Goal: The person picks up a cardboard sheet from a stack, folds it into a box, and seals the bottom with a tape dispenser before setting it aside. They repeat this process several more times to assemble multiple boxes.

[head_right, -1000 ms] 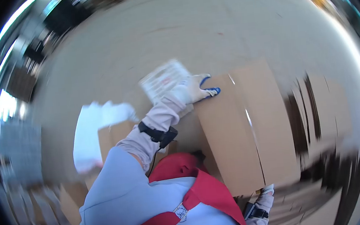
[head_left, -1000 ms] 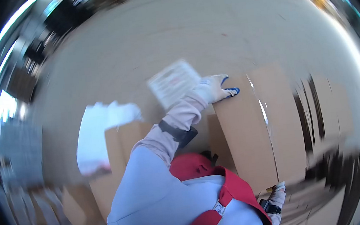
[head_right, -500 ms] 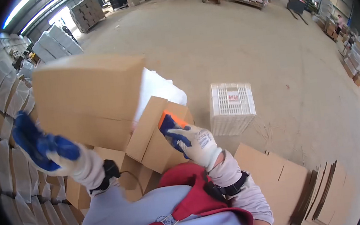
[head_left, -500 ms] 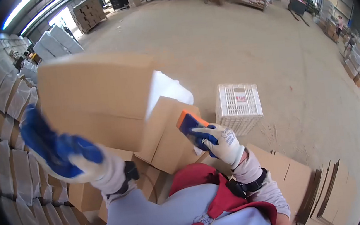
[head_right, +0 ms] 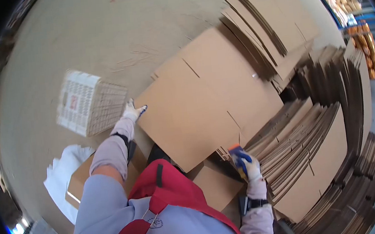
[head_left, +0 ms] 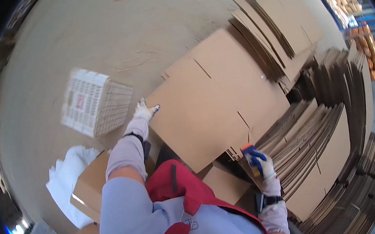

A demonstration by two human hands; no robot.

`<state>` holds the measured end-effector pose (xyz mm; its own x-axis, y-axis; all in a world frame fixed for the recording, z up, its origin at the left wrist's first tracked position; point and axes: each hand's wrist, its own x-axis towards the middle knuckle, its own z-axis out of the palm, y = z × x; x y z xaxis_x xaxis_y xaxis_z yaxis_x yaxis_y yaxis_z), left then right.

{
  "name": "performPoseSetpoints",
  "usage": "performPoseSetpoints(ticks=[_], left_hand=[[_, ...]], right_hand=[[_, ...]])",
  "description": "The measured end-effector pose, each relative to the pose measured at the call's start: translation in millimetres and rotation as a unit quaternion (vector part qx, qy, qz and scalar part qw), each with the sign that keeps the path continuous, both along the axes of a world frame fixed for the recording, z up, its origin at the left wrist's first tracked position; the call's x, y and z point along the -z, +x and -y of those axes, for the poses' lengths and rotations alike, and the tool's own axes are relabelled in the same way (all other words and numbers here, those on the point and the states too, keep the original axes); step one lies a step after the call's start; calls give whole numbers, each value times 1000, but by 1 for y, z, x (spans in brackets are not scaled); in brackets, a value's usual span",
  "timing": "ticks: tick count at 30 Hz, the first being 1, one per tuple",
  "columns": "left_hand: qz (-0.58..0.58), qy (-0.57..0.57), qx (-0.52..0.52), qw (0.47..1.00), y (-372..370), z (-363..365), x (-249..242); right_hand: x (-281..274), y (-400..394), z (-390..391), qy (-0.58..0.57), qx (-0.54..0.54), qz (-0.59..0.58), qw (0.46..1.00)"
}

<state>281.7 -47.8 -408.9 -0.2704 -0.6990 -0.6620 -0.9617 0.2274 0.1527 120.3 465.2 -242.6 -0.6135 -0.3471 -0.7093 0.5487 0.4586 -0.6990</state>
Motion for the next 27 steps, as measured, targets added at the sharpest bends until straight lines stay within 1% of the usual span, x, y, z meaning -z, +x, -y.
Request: performPoseSetpoints(ticks=[1,2,4,5,7,8,9,10,11,12,14,15,17,18,19,20,22,23,24,25,26,27], left_hand=[[53,-9,44,998,-23,12,9],[102,-20,91,990,-42,24,14],[127,-1,113,985,-69,34,26],[128,7,135,983,-71,34,48],[59,65,88,992,-58,39,95],[-13,94,59,994,-46,45,113],[-86,123,30,988,-33,51,119],[-94,173,32,980,-24,59,112],[-101,220,34,970,-19,63,98],[-103,271,49,956,-24,67,65],[-91,358,93,925,-44,65,-31],[-79,390,118,910,-49,59,-74],[-147,425,75,890,-44,41,-144],[-151,418,86,892,-36,33,-172],[-196,415,78,885,-24,25,-197],[-240,413,69,876,-14,15,-222],[-257,382,77,884,0,-14,-278],[-272,358,76,890,8,-36,-308],[-315,250,142,905,11,-74,-341],[-326,240,171,898,19,-93,-341],[-304,163,224,912,19,-120,-347],[-305,143,249,908,13,-151,-356]], right_hand=[[10,15,-29,-31,70,45,996],[5,30,-44,8,58,28,998],[4,73,-67,71,119,70,988],[7,99,-77,95,146,89,981],[9,136,-76,103,201,135,965],[12,153,-77,75,227,161,958],[-1,158,-59,125,105,61,985],[-3,163,-51,122,88,54,987],[-5,165,-46,118,69,46,990],[-6,164,-42,112,83,39,989],[-8,153,-33,79,31,-29,996],[-10,145,-27,54,50,-27,997],[-12,122,-20,39,26,-76,996],[-5,116,-21,9,62,-85,994],[1,112,-23,-23,97,-91,991],[-10,105,-19,-26,83,-121,989],[-41,87,-6,-26,48,-175,983],[-22,110,-17,-49,94,-183,977],[-32,91,-11,-79,92,-226,967],[-59,87,-1,-56,65,-265,960],[-66,84,3,-19,28,-328,944],[-85,80,12,-20,22,-382,924]])
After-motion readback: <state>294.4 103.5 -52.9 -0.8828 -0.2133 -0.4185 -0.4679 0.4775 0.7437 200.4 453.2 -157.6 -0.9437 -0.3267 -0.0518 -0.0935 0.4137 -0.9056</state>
